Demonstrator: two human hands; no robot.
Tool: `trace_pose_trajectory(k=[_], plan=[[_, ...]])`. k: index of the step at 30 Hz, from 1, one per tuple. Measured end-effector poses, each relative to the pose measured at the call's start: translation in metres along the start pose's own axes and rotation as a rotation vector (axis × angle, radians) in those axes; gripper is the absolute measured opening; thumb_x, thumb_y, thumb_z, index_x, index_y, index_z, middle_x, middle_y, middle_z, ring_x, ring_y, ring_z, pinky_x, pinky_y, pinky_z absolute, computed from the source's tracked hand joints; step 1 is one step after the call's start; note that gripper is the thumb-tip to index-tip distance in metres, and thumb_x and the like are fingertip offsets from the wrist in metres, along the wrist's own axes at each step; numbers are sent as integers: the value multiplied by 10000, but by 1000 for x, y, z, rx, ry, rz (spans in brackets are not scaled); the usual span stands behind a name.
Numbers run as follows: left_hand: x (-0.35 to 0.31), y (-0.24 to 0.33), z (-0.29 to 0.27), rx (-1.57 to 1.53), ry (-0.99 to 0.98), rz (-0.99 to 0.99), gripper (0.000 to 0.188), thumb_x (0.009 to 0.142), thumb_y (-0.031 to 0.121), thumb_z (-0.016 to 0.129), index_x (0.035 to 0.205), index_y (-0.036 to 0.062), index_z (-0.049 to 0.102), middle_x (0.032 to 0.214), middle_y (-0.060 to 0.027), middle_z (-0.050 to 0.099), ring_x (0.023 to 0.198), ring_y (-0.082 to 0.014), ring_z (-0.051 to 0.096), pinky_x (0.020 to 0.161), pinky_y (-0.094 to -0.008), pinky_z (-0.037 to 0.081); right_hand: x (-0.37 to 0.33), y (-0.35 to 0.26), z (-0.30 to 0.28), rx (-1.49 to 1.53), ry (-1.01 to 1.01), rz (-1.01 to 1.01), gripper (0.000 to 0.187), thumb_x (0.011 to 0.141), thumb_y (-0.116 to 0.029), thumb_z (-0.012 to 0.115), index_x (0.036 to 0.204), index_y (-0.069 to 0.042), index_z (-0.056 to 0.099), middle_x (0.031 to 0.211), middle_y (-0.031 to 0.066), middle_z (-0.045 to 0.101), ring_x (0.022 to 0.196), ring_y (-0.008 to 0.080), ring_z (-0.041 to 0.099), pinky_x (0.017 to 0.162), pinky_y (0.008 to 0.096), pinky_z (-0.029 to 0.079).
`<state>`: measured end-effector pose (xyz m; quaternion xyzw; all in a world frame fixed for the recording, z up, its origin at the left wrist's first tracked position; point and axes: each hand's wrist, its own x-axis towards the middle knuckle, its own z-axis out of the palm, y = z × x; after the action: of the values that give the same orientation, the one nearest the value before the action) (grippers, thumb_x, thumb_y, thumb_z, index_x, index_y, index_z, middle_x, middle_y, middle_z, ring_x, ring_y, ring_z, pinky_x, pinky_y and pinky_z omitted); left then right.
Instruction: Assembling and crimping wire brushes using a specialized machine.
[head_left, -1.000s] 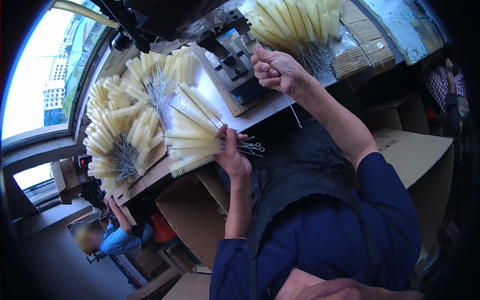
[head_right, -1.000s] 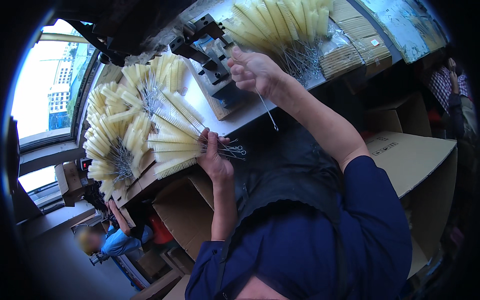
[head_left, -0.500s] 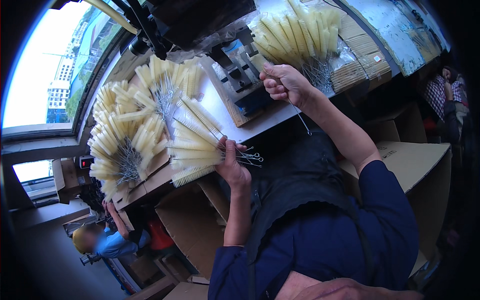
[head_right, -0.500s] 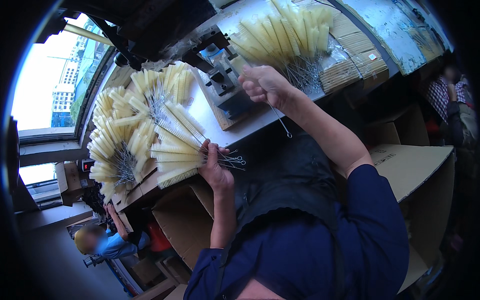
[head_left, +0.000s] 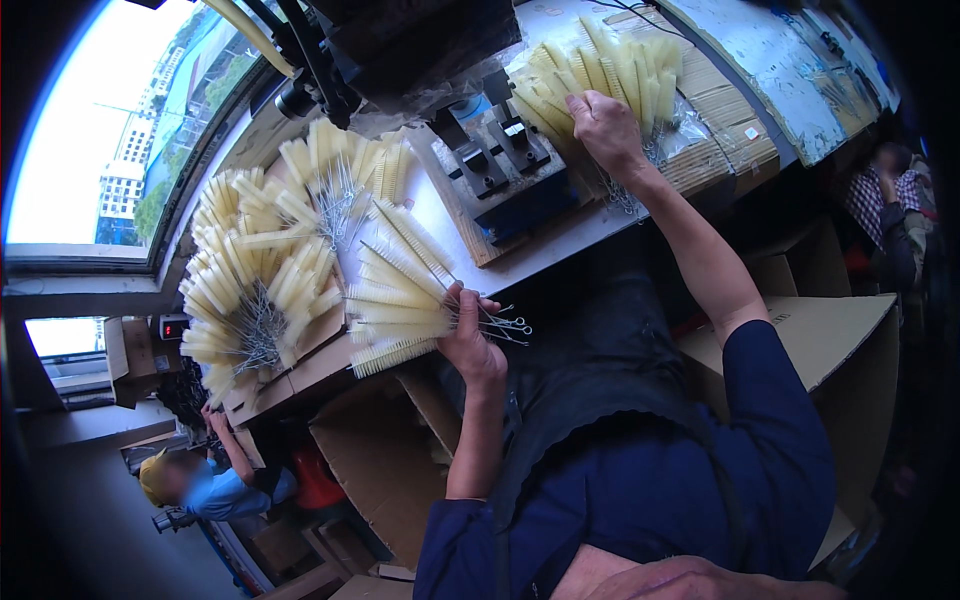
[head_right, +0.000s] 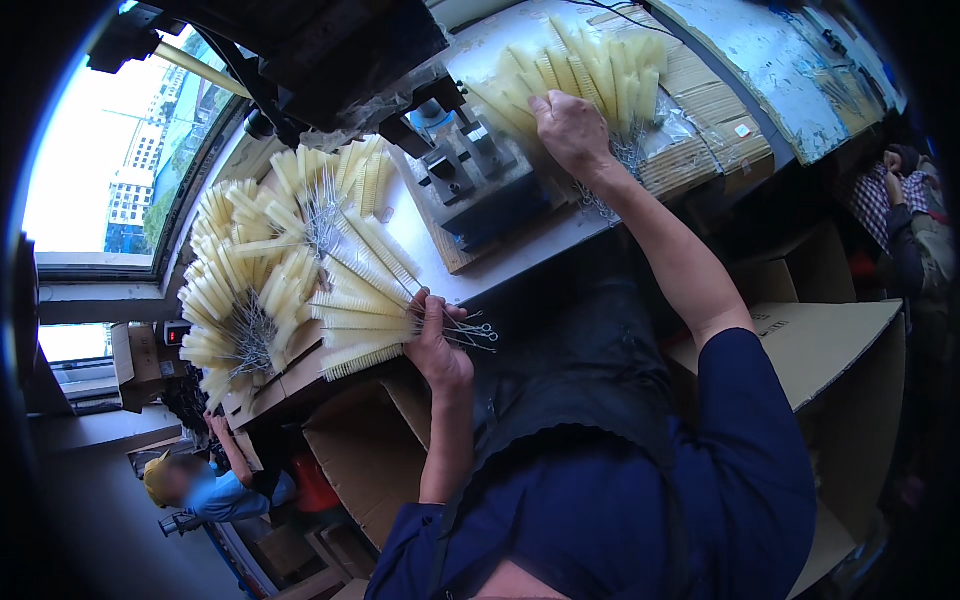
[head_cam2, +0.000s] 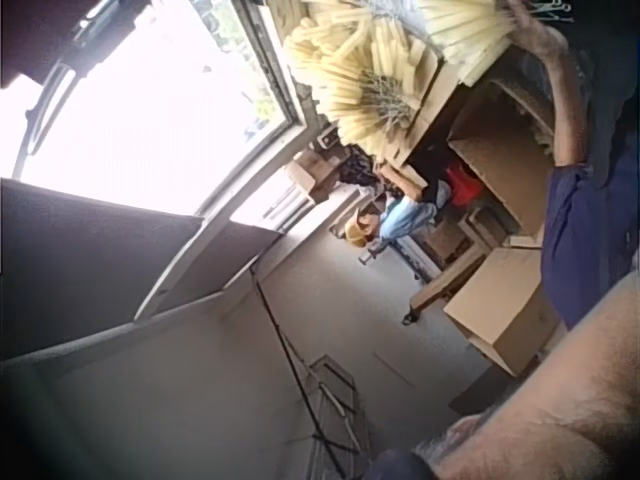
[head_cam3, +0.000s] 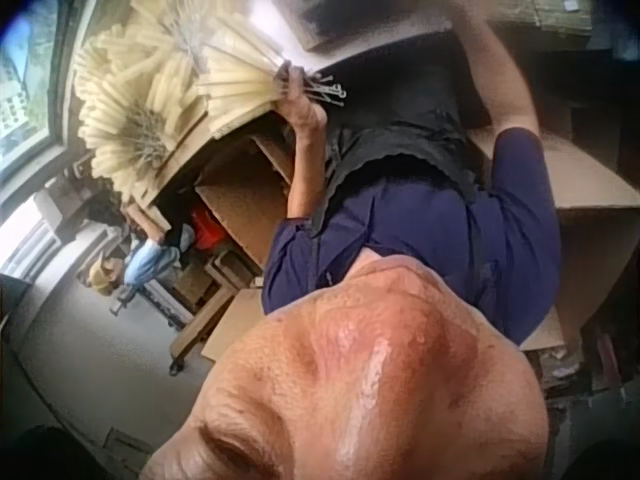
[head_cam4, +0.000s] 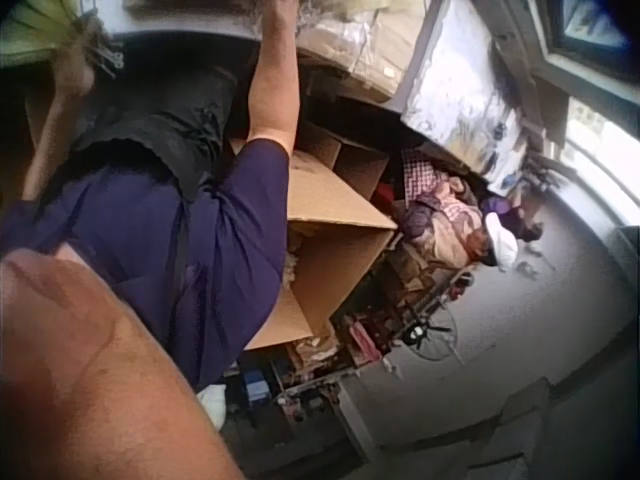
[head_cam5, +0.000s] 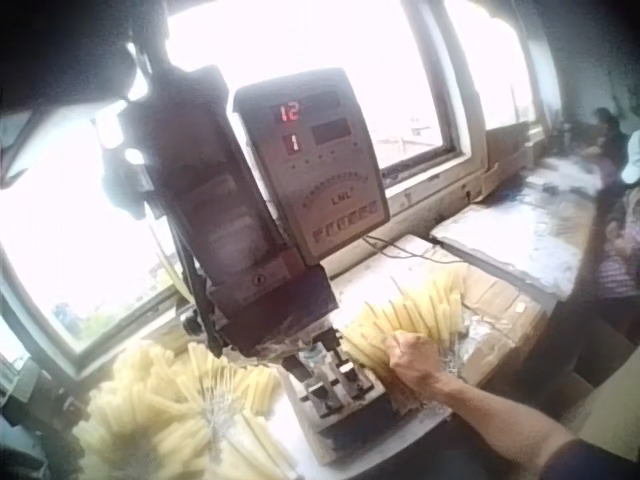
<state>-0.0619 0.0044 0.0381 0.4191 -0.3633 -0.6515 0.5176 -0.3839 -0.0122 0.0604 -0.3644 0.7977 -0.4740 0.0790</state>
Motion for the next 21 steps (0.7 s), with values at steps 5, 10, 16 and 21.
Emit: trace_pose_trajectory(k=[5,10,16,21], plan=[[-2,-1,4,-6,-17,-3,229,941,11,630,1150,-64,574,867,-91,609,718,-172,618,674,-311,577,31,1,4,-317,86,-31,426,965,-429,548,920,-19,656,887,252,682,896,434,664,806,510,504],[-6,1,12,-4,-61,-22,236,948,52,640,1156,-34,569,861,-73,594,724,-162,605,682,-315,557,6,-4,19,-190,554,-408,394,943,-391,635,1047,-11,645,961,200,693,835,390,664,789,486,521],[-17,-3,27,17,-127,-87,257,909,41,692,1141,-35,612,882,-76,637,695,-154,621,636,-292,547,-111,-64,29,562,-401,47,431,989,-321,629,1216,41,572,1021,58,643,906,90,580,785,245,483],[-23,-11,25,-28,-233,-263,232,916,94,705,1109,-12,631,829,-55,636,670,-149,622,609,-283,529,-125,-74,58,904,-686,275,395,1013,-357,574,1082,32,589,800,20,592,667,62,542,584,216,447]])
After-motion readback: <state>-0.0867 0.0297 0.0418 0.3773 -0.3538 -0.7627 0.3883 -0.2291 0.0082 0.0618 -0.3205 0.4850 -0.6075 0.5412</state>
